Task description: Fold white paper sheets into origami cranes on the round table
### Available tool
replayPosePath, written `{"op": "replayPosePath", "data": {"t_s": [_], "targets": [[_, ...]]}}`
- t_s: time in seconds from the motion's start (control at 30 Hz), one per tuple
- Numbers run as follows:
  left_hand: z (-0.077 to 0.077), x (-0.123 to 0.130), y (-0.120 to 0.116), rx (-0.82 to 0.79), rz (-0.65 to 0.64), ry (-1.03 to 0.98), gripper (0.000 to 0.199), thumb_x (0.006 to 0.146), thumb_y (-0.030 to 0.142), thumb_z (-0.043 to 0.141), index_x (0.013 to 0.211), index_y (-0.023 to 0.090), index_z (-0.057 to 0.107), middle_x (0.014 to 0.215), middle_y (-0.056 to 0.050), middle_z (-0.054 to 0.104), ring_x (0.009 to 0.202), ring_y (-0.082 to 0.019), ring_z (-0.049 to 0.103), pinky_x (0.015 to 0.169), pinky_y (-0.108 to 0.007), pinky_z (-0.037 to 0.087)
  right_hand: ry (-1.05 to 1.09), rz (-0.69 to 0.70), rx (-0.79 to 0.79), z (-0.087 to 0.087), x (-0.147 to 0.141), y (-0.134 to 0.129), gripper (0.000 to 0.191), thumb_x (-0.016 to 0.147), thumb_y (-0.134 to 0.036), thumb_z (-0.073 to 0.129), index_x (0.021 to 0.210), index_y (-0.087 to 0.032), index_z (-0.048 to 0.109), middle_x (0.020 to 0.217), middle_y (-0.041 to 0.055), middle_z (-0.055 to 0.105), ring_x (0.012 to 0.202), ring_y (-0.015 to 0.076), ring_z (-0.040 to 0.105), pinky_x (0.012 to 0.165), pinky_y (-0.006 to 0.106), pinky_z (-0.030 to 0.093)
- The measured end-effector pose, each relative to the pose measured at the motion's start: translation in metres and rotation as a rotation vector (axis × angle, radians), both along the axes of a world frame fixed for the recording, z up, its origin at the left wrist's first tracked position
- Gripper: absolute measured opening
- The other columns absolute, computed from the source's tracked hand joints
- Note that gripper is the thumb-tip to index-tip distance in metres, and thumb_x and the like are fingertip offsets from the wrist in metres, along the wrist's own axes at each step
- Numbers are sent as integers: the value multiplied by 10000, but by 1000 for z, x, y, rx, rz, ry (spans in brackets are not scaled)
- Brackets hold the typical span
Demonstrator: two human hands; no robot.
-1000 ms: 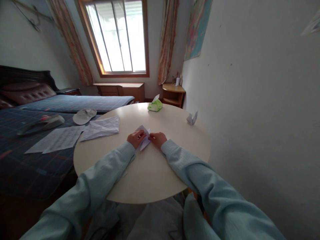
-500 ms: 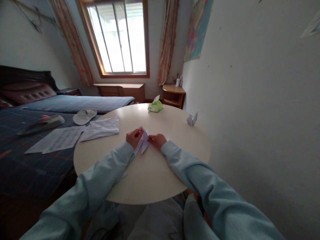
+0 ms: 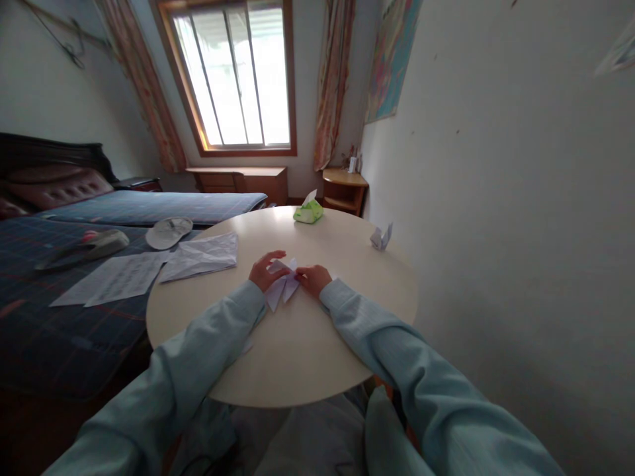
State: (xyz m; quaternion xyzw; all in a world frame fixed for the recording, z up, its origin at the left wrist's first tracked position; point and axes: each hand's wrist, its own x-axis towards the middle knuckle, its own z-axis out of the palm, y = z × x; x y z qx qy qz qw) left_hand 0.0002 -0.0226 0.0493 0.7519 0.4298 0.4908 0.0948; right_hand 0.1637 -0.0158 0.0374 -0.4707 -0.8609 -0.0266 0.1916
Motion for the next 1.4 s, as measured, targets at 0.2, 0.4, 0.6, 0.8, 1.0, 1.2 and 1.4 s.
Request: {"op": "replayPosePath", "data": {"t_s": [0.2, 0.4, 0.6, 0.8, 1.0, 1.2, 1.4], "targets": [[-7, 3, -1, -255, -49, 51, 168, 660, 323, 517, 668, 182, 608, 629, 31, 610, 615, -94, 544, 585, -185, 412, 46, 134, 30, 2, -1, -4, 193, 716, -313, 445, 666, -182, 578, 703, 26, 577, 686, 103, 498, 604, 195, 334], [-4, 2, -1, -88, 24, 122, 232, 708, 327, 458, 850, 184, 572, 795, -10, 605, 743, -122, 528, 690, -229, 410, 21, 80, 44, 2, -1, -2, 205, 717, -314, 431, 653, -165, 558, 697, 25, 553, 685, 104, 479, 603, 194, 331], [-17, -2, 7, 48, 138, 254, 634, 557, 334, 609, 1104, 136, 358, 1072, -101, 454, 1005, -209, 394, 867, -355, 319, 13, -168, -18, 1, 3, 8, 215, 702, -309, 431, 655, -139, 553, 691, 41, 532, 661, 106, 471, 594, 192, 321], [-27, 0, 7, -158, 195, 298, 649, 566, 286, 597, 1118, 114, 303, 1059, -126, 439, 999, -220, 410, 855, -352, 340, -7, -224, -64, 0, 8, 14, 246, 712, -346, 414, 663, -142, 543, 694, 47, 549, 655, 115, 476, 576, 205, 304], [-22, 0, 6, -329, 261, 310, 556, 612, 230, 548, 1107, 155, 307, 933, -74, 532, 881, -185, 504, 760, -304, 402, 59, -244, -66, -7, 10, 19, 221, 693, -362, 440, 706, -153, 512, 716, 36, 545, 658, 117, 473, 567, 209, 305], [-26, -2, 9, -328, 242, 338, 508, 598, 233, 552, 1064, 172, 357, 884, -53, 551, 826, -170, 526, 716, -270, 414, 187, -389, 121, -1, 9, 11, 460, 617, -354, 525, 985, -100, 419, 944, 115, 484, 857, 204, 433, 703, 289, 344], [-22, -1, 6, -328, 211, 316, 504, 592, 224, 560, 1055, 172, 368, 855, -54, 554, 775, -167, 539, 687, -272, 423, 133, -179, 322, 9, 2, -6, 553, 671, -228, 460, 1176, -139, 255, 1225, 138, 250, 1118, 257, 212, 904, 418, 178]]}}
